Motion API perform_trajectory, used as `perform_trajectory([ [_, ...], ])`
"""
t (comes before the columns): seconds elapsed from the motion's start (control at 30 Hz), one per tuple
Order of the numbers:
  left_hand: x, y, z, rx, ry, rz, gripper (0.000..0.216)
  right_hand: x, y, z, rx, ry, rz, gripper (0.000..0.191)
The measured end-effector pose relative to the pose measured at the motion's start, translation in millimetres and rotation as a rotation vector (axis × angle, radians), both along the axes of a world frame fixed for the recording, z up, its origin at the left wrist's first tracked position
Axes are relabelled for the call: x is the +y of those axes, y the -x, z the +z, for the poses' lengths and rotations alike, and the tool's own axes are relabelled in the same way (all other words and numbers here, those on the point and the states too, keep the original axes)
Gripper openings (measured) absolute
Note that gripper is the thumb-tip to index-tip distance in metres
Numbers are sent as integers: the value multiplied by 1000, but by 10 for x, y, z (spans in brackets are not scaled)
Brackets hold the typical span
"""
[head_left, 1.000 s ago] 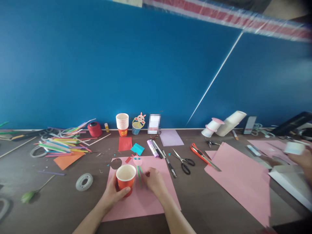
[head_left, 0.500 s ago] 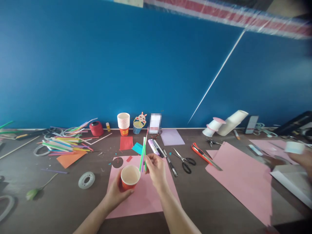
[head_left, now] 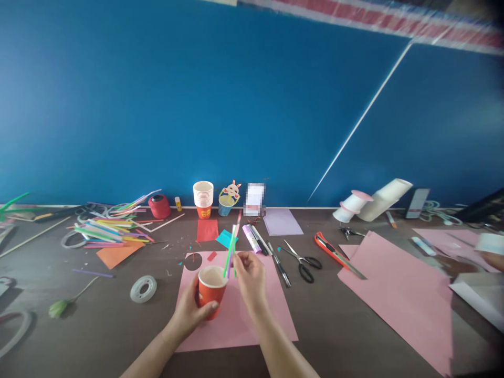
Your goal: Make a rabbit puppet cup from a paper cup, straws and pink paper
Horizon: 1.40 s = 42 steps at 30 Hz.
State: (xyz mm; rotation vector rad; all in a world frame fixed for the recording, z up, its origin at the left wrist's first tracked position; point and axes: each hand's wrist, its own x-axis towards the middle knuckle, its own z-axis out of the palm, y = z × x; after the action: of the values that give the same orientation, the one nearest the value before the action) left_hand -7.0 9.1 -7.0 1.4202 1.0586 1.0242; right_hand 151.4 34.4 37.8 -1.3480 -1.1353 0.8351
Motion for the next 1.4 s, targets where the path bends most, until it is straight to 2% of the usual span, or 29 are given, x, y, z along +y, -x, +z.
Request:
perform_trajectory([
  [0.13,9,24,57,38,31,13,60,98,-206,-155,-204,93,-34,27],
  [0.37,-25,-47,-22,-39,7,180,65,39,-287,-419,-437,185,10,17],
  [0.5,-33,-56,-14,-96,38,225,64,-31,-248,-426,-611,244,25,12],
  [0.67,0,25,-48,-90,129,157,64,-111,-308,-342,-769,256,65,14],
  [0.8,0,27,-78,-132,123,220,64,-124,-633,-303,-886,217,33,19],
  [0.87,2,23,-78,-155,128,225,65,-94,-921,-284,-1041,252,-83,18],
  [1.0,20,39,-58,-168,146,187,63,-23,-1579,-254,-1133,341,-245,27],
  [1.1,23,46,-41,-166,159,193,62,-13,-1930,-281,-1178,442,-277,33],
  [1.2,20,42,-25,-155,148,181,62,-33,-2070,-341,-1197,492,-259,30],
  [1.4,18,49,-56,-145,151,187,61,-48,-2053,-393,-1132,552,-231,13],
])
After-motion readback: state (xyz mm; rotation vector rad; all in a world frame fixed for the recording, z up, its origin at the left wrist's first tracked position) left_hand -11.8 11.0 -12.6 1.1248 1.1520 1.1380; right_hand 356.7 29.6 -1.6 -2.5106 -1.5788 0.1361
